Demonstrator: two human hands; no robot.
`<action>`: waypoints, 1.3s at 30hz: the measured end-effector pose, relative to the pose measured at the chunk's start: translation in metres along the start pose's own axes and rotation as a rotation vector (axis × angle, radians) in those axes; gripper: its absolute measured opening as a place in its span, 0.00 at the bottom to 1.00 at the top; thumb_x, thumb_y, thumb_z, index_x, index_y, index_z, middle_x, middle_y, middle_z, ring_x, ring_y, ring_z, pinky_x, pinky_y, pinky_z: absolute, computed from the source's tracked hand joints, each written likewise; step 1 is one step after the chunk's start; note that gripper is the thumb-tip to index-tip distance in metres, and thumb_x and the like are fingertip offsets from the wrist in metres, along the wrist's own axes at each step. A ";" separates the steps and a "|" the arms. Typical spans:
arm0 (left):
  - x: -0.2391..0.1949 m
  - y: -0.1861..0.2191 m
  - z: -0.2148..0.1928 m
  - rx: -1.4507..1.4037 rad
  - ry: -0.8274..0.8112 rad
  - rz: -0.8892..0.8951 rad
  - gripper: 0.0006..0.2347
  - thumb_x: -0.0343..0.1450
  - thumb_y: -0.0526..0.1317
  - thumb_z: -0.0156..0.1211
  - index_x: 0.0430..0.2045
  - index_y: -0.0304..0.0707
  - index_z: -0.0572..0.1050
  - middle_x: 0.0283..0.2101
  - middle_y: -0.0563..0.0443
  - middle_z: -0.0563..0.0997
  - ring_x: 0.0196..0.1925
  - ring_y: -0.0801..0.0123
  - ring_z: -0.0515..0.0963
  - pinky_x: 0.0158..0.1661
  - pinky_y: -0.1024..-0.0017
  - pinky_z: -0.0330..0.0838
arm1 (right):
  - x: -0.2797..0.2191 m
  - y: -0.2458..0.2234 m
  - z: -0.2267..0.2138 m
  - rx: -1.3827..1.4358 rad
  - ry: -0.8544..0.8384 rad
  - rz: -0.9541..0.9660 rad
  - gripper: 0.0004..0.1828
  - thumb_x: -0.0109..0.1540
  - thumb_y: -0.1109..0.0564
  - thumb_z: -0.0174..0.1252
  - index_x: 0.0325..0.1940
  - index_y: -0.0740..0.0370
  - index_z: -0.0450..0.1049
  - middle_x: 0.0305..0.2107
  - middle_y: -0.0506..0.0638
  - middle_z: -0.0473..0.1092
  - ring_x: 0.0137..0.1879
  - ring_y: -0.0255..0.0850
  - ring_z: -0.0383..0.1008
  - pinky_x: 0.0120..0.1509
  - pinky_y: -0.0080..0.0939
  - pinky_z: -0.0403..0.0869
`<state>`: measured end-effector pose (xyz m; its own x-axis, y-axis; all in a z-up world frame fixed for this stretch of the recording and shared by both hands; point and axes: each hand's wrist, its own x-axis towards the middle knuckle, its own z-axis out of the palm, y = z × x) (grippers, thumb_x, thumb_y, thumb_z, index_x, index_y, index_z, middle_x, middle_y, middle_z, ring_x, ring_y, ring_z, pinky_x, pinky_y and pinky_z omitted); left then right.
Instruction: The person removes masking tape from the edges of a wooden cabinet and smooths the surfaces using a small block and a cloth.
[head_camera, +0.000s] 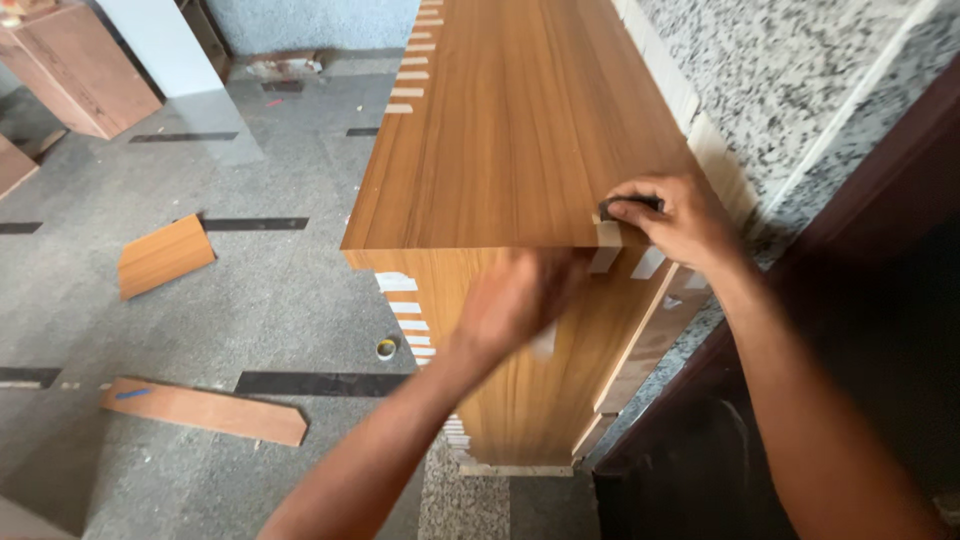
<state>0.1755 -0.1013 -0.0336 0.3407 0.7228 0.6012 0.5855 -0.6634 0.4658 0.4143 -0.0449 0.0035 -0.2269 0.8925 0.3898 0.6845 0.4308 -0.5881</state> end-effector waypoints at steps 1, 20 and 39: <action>0.026 -0.001 0.000 0.022 -0.060 -0.083 0.08 0.74 0.44 0.60 0.42 0.44 0.77 0.33 0.41 0.84 0.34 0.42 0.82 0.35 0.49 0.76 | 0.000 0.005 -0.002 0.033 0.126 -0.003 0.08 0.64 0.55 0.63 0.47 0.57 0.80 0.40 0.49 0.80 0.43 0.39 0.79 0.43 0.42 0.76; 0.014 0.051 -0.020 0.004 -0.708 0.123 0.16 0.66 0.48 0.64 0.44 0.46 0.74 0.35 0.47 0.83 0.37 0.53 0.84 0.35 0.58 0.77 | -0.023 -0.011 -0.004 -0.504 0.427 0.078 0.04 0.62 0.57 0.68 0.40 0.55 0.83 0.34 0.55 0.77 0.40 0.53 0.76 0.45 0.53 0.71; 0.060 0.045 0.024 0.174 -0.384 0.525 0.10 0.69 0.41 0.62 0.41 0.39 0.77 0.47 0.40 0.76 0.52 0.47 0.78 0.50 0.54 0.76 | -0.107 -0.026 -0.041 -0.387 0.733 -0.020 0.08 0.65 0.64 0.67 0.49 0.66 0.80 0.43 0.57 0.79 0.47 0.45 0.80 0.48 0.40 0.77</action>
<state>0.2400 -0.0836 0.0079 0.8312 0.3513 0.4310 0.3696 -0.9282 0.0438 0.4493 -0.1567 0.0060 0.1761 0.5143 0.8393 0.9054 0.2499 -0.3431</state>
